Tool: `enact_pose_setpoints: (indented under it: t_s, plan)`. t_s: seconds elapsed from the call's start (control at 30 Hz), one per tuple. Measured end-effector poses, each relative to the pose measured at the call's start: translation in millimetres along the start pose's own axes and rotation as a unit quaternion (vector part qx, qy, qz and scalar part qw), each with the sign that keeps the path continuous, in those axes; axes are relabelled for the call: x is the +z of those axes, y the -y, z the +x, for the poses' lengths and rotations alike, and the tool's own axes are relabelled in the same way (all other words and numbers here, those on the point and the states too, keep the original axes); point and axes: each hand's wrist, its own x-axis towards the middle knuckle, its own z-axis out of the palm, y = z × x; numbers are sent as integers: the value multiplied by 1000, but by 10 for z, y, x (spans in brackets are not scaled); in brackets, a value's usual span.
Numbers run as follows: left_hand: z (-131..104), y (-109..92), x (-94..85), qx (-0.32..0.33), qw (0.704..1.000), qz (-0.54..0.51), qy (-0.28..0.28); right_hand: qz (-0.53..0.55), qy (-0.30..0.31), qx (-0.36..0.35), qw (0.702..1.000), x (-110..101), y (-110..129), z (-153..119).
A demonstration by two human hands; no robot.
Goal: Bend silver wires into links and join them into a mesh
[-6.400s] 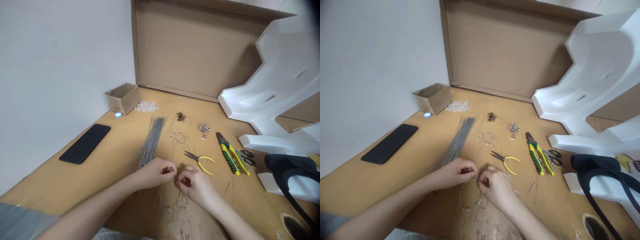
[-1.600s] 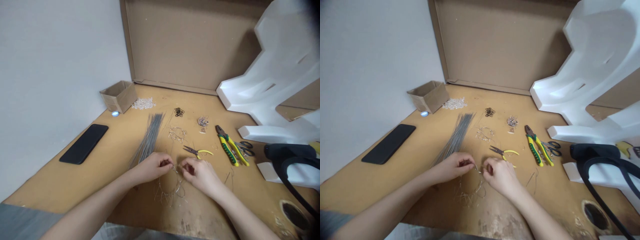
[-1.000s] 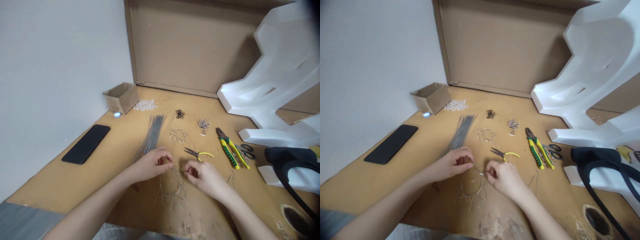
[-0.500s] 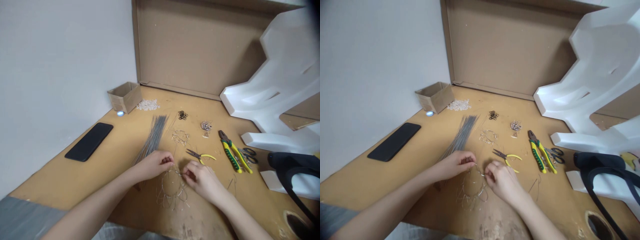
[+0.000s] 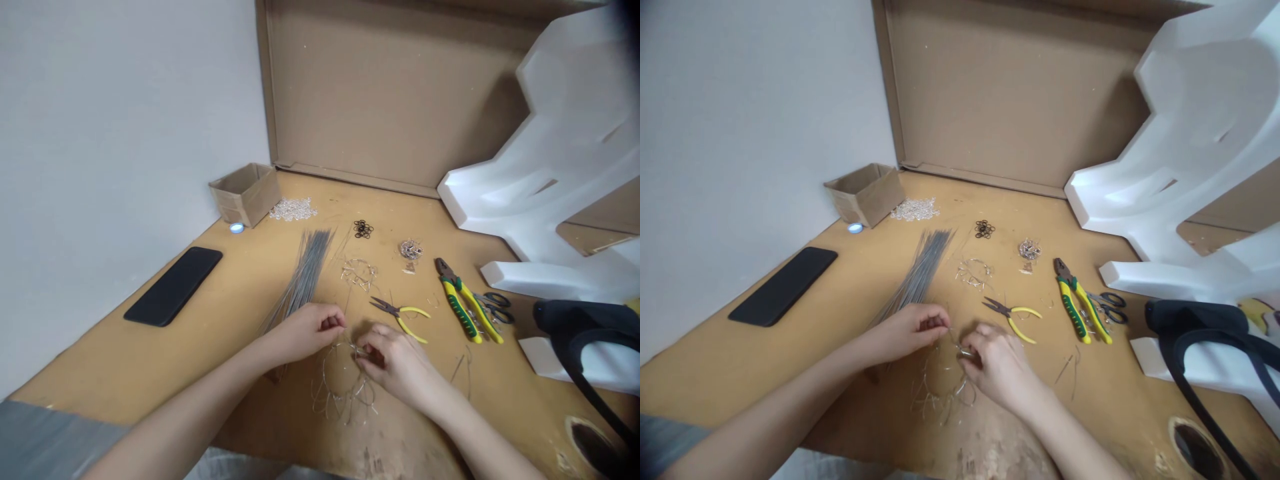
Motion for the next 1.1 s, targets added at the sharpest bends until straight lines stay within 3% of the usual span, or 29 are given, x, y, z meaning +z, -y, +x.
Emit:
enact_pose_setpoints:
  t_s: [0.6,0.83,1.1]
  plan:
    - [-66,-93,-37,63,998,23,12,-6,-3,17,1000,30,0,22]
    - [-99,-161,-77,108,990,43,85,-10,-3,26,1000,35,6,10]
    - [-130,-230,-1,96,975,169,106,-20,-11,18,1000,69,-18,1]
